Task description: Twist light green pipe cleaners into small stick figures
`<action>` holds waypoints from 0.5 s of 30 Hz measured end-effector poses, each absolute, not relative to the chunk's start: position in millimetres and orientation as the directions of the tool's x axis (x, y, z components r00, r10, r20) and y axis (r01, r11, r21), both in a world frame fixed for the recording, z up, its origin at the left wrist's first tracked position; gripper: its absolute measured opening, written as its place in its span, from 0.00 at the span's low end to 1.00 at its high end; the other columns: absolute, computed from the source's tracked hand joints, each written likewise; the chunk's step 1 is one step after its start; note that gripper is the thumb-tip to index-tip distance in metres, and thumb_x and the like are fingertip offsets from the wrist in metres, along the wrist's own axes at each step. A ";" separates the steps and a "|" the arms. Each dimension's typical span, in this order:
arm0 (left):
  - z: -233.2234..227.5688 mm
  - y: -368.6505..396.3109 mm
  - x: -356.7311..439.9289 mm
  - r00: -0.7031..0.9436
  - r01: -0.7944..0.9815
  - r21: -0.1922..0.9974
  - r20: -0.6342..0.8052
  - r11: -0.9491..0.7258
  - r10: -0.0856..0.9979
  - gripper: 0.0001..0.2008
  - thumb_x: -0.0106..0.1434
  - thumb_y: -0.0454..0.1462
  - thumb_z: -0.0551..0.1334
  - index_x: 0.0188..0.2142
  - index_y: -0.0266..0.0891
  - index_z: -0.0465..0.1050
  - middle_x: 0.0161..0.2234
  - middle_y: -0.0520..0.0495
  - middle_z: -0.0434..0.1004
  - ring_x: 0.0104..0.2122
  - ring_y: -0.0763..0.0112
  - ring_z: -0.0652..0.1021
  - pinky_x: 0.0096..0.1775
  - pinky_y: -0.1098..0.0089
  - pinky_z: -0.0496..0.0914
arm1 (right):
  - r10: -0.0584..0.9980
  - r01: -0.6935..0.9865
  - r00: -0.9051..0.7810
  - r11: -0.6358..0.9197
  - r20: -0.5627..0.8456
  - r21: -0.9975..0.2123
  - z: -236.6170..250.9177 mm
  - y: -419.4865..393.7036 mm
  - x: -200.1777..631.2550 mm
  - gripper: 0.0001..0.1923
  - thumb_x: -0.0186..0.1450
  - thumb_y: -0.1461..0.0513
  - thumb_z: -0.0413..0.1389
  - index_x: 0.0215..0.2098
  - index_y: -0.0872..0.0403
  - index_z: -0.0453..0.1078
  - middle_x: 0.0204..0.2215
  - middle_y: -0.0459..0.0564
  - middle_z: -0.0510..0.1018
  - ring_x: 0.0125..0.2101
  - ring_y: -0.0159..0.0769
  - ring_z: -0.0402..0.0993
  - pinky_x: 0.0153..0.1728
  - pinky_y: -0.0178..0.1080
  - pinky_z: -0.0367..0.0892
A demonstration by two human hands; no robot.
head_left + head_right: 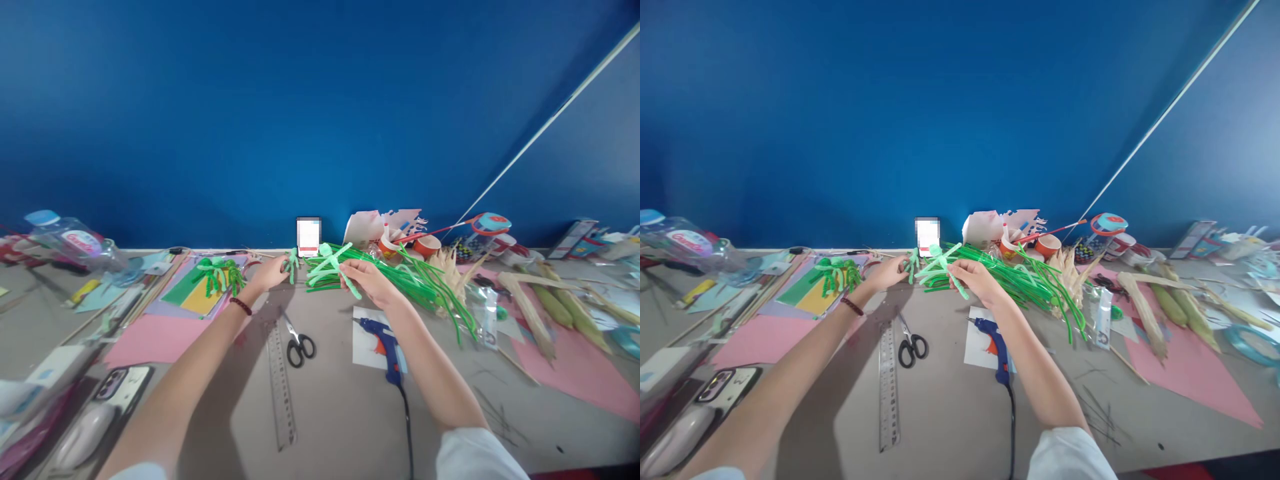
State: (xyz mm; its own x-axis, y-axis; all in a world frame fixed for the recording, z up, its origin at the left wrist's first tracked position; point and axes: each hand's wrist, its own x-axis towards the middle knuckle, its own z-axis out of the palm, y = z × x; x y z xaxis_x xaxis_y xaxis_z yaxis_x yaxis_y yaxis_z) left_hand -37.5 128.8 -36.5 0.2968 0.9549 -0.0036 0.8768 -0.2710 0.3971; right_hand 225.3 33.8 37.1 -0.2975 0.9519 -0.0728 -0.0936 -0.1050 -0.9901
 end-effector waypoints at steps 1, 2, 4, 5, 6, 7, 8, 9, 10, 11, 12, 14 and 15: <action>-39.3 126.4 -33.9 0.281 0.882 0.395 0.002 -0.258 0.960 0.20 0.54 0.32 0.58 0.48 0.40 0.68 0.34 0.45 0.78 0.33 0.63 0.76 0.32 0.70 0.65 | 0.952 -0.088 -0.298 -0.102 -0.072 -0.991 37.6 33.4 225.0 0.17 0.54 0.50 0.62 0.23 0.55 0.68 0.20 0.43 0.71 0.21 0.27 0.67 0.26 0.33 0.64; -41.7 124.2 -30.3 0.265 0.885 0.396 0.007 -0.246 0.964 0.20 0.54 0.31 0.57 0.48 0.39 0.68 0.34 0.44 0.78 0.33 0.63 0.77 0.32 0.70 0.65 | 0.952 -0.081 -0.299 -0.098 -0.069 -0.992 38.1 33.1 224.9 0.17 0.54 0.50 0.62 0.23 0.55 0.68 0.20 0.43 0.71 0.21 0.27 0.67 0.26 0.33 0.64; -44.9 120.4 -24.1 0.234 0.888 0.402 0.020 -0.222 0.972 0.20 0.54 0.30 0.56 0.48 0.38 0.68 0.33 0.44 0.78 0.33 0.63 0.77 0.32 0.70 0.65 | 0.953 -0.075 -0.295 -0.091 -0.065 -0.993 38.9 32.6 224.9 0.17 0.54 0.50 0.61 0.23 0.55 0.68 0.20 0.43 0.71 0.21 0.27 0.67 0.26 0.34 0.63; -45.6 119.0 -22.0 0.224 0.887 0.409 0.026 -0.214 0.974 0.21 0.54 0.30 0.56 0.48 0.38 0.67 0.33 0.44 0.78 0.32 0.63 0.77 0.32 0.70 0.65 | 0.954 -0.076 -0.294 -0.089 -0.063 -0.993 38.9 32.6 225.0 0.17 0.54 0.50 0.61 0.23 0.55 0.68 0.20 0.43 0.71 0.21 0.27 0.67 0.26 0.34 0.63; -45.6 118.0 -20.7 0.217 0.885 0.416 0.031 -0.210 0.976 0.21 0.54 0.30 0.57 0.49 0.37 0.67 0.32 0.44 0.78 0.32 0.64 0.77 0.32 0.70 0.66 | 0.953 -0.078 -0.295 -0.088 -0.062 -0.993 38.7 32.7 225.2 0.17 0.54 0.50 0.61 0.23 0.55 0.68 0.20 0.43 0.71 0.21 0.27 0.67 0.26 0.34 0.64; -45.0 117.4 -20.6 0.214 0.881 0.424 0.036 -0.209 0.976 0.20 0.55 0.32 0.57 0.49 0.37 0.66 0.32 0.45 0.78 0.32 0.64 0.77 0.32 0.70 0.66 | 0.953 -0.080 -0.297 -0.087 -0.060 -0.993 38.1 32.9 225.5 0.17 0.54 0.50 0.61 0.23 0.55 0.68 0.20 0.43 0.71 0.21 0.27 0.67 0.26 0.34 0.64; -43.5 117.3 -21.9 0.213 0.878 0.430 0.042 -0.210 0.976 0.19 0.57 0.33 0.57 0.49 0.38 0.66 0.33 0.45 0.79 0.33 0.64 0.78 0.32 0.70 0.67 | 0.952 -0.081 -0.301 -0.088 -0.060 -0.993 37.4 33.3 225.7 0.17 0.54 0.50 0.61 0.23 0.55 0.68 0.20 0.43 0.71 0.21 0.27 0.67 0.26 0.33 0.64; -41.3 117.7 -24.9 0.212 0.876 0.433 0.048 -0.212 0.976 0.18 0.58 0.34 0.56 0.49 0.38 0.67 0.34 0.45 0.79 0.33 0.65 0.78 0.34 0.70 0.68 | 0.951 -0.083 -0.304 -0.090 -0.061 -0.992 36.6 33.7 226.0 0.17 0.54 0.50 0.61 0.23 0.55 0.68 0.20 0.43 0.71 0.21 0.27 0.67 0.26 0.33 0.64; -38.2 118.4 -29.7 0.207 0.877 0.431 0.057 -0.211 0.977 0.16 0.59 0.36 0.55 0.48 0.39 0.67 0.35 0.45 0.79 0.35 0.65 0.78 0.35 0.70 0.68 | 0.950 -0.085 -0.305 -0.092 -0.062 -0.992 35.8 34.1 226.3 0.17 0.54 0.50 0.61 0.23 0.55 0.68 0.20 0.43 0.71 0.21 0.27 0.67 0.26 0.33 0.64; -34.5 119.3 -36.2 0.199 0.881 0.424 0.068 -0.209 0.978 0.15 0.61 0.36 0.54 0.47 0.40 0.68 0.38 0.45 0.79 0.37 0.65 0.78 0.37 0.70 0.69 | 0.950 -0.087 -0.305 -0.093 -0.063 -0.992 35.0 34.4 226.5 0.17 0.54 0.50 0.61 0.23 0.55 0.68 0.20 0.43 0.71 0.22 0.28 0.67 0.26 0.33 0.64; -30.4 120.2 -44.3 0.176 0.891 0.410 0.082 -0.194 0.981 0.14 0.61 0.37 0.53 0.47 0.39 0.68 0.40 0.43 0.78 0.39 0.63 0.77 0.39 0.69 0.69 | 0.951 -0.090 -0.304 -0.095 -0.063 -0.991 34.3 34.8 226.8 0.16 0.54 0.50 0.61 0.23 0.55 0.68 0.20 0.43 0.71 0.22 0.28 0.67 0.26 0.33 0.64; -22.6 121.2 -63.7 0.116 0.918 0.369 0.100 -0.145 0.988 0.15 0.61 0.38 0.53 0.45 0.37 0.69 0.41 0.37 0.77 0.42 0.55 0.77 0.41 0.62 0.68 | 0.952 -0.099 -0.301 -0.097 -0.063 -0.990 33.2 35.4 227.1 0.16 0.55 0.51 0.62 0.23 0.54 0.68 0.20 0.43 0.71 0.22 0.28 0.68 0.26 0.33 0.64; -19.7 120.9 -73.9 0.069 0.939 0.328 0.112 -0.102 0.991 0.16 0.61 0.39 0.53 0.45 0.34 0.68 0.42 0.33 0.76 0.43 0.49 0.76 0.41 0.59 0.68 | 0.952 -0.103 -0.300 -0.096 -0.061 -0.990 33.0 35.6 227.3 0.16 0.55 0.51 0.62 0.23 0.54 0.68 0.20 0.43 0.71 0.22 0.28 0.68 0.26 0.33 0.64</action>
